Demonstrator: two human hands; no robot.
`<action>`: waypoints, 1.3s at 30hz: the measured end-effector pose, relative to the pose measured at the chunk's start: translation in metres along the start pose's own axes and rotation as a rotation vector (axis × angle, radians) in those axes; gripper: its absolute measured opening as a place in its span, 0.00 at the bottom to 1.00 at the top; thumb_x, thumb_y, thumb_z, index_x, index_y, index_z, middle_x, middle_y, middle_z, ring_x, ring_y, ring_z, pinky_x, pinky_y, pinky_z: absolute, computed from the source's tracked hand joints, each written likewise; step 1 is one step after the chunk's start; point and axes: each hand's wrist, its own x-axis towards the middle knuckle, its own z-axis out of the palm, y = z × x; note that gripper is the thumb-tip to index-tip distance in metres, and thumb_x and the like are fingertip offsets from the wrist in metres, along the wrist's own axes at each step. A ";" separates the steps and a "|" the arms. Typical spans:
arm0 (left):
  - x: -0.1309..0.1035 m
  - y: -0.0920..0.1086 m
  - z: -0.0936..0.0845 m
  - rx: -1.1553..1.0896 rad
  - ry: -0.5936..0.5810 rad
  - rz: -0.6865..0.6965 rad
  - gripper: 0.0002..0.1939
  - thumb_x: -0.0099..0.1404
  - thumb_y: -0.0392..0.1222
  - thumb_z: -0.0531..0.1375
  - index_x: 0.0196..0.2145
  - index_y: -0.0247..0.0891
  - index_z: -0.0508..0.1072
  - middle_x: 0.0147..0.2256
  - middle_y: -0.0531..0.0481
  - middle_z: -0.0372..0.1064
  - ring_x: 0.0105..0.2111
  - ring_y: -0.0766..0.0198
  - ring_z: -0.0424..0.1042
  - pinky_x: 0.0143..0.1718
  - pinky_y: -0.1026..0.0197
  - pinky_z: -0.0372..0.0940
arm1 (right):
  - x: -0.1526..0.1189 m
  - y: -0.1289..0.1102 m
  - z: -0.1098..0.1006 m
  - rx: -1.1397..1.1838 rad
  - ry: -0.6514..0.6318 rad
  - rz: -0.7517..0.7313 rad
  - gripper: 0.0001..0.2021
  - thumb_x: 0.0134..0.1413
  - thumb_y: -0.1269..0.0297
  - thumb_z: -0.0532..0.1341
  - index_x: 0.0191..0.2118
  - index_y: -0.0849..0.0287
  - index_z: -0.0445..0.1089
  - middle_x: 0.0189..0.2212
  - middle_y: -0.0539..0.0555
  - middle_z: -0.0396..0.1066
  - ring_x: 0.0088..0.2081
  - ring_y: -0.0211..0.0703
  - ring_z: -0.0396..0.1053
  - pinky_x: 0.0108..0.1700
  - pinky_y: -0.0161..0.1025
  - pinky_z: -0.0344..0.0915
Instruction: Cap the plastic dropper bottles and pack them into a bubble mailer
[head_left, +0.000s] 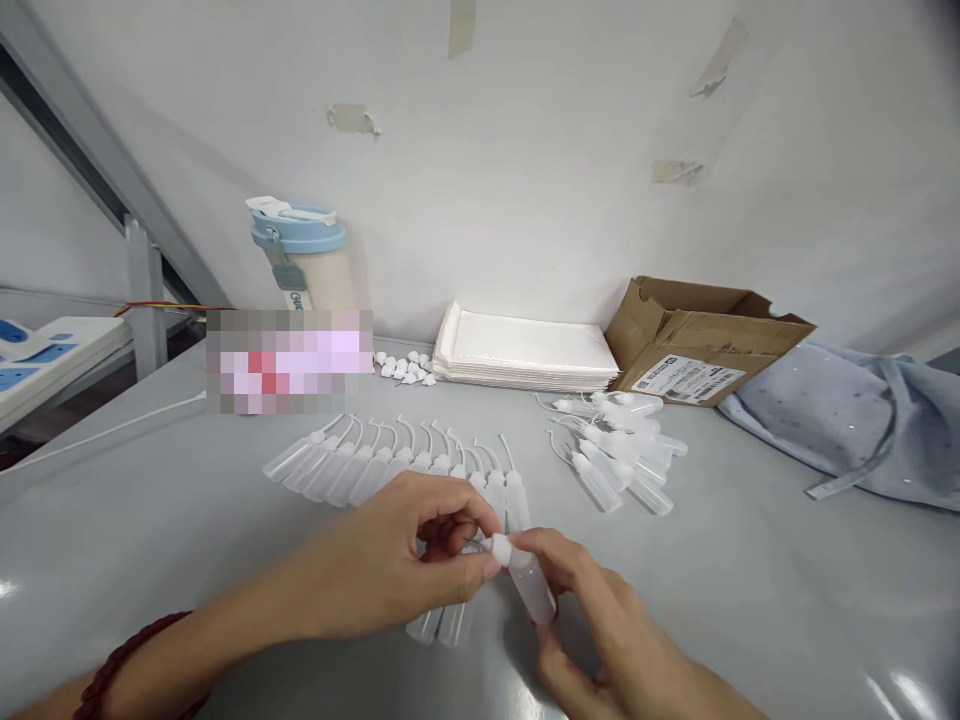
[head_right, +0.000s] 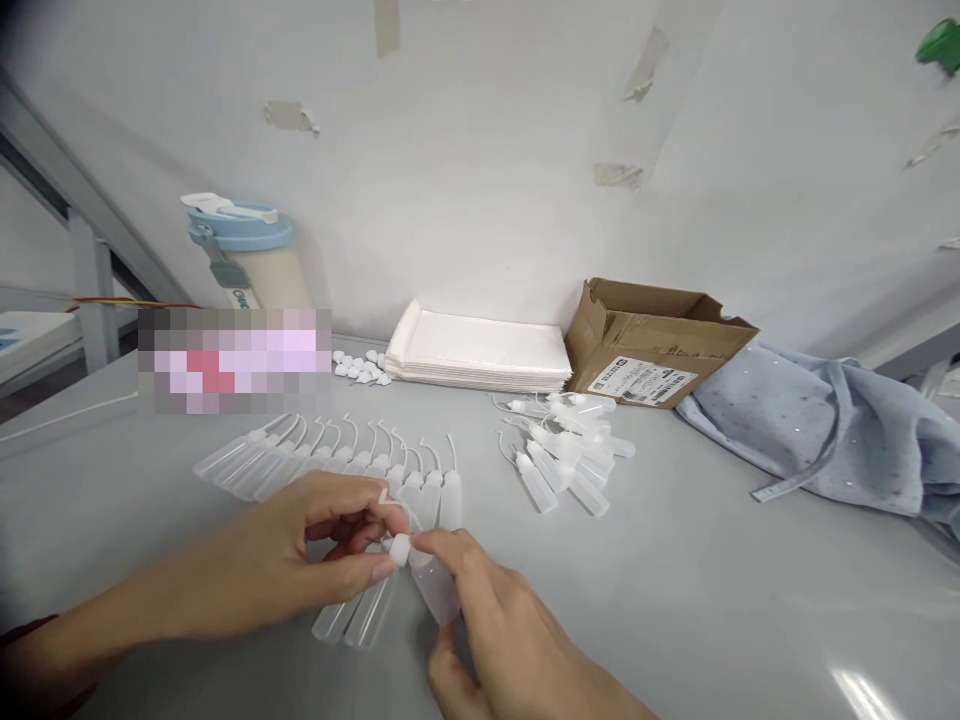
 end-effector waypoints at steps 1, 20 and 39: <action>0.000 0.000 0.001 -0.002 -0.002 -0.005 0.06 0.60 0.42 0.57 0.33 0.40 0.71 0.24 0.58 0.57 0.25 0.70 0.59 0.25 0.68 0.57 | 0.000 -0.001 -0.001 -0.030 0.006 -0.002 0.31 0.45 0.81 0.49 0.56 0.52 0.47 0.44 0.54 0.69 0.32 0.40 0.72 0.34 0.35 0.71; 0.000 0.002 0.013 -0.066 0.009 0.007 0.05 0.60 0.40 0.57 0.29 0.37 0.69 0.23 0.57 0.58 0.24 0.71 0.59 0.25 0.68 0.57 | 0.006 0.008 0.000 -0.097 -0.027 -0.029 0.17 0.62 0.70 0.46 0.55 0.52 0.47 0.44 0.56 0.68 0.40 0.43 0.71 0.39 0.42 0.72; 0.004 -0.005 0.028 -0.275 0.050 -0.087 0.03 0.57 0.39 0.61 0.29 0.37 0.70 0.24 0.56 0.68 0.26 0.68 0.69 0.29 0.66 0.65 | 0.006 0.019 0.006 -0.445 0.191 -0.240 0.16 0.56 0.80 0.45 0.50 0.64 0.53 0.29 0.59 0.71 0.24 0.46 0.67 0.18 0.38 0.65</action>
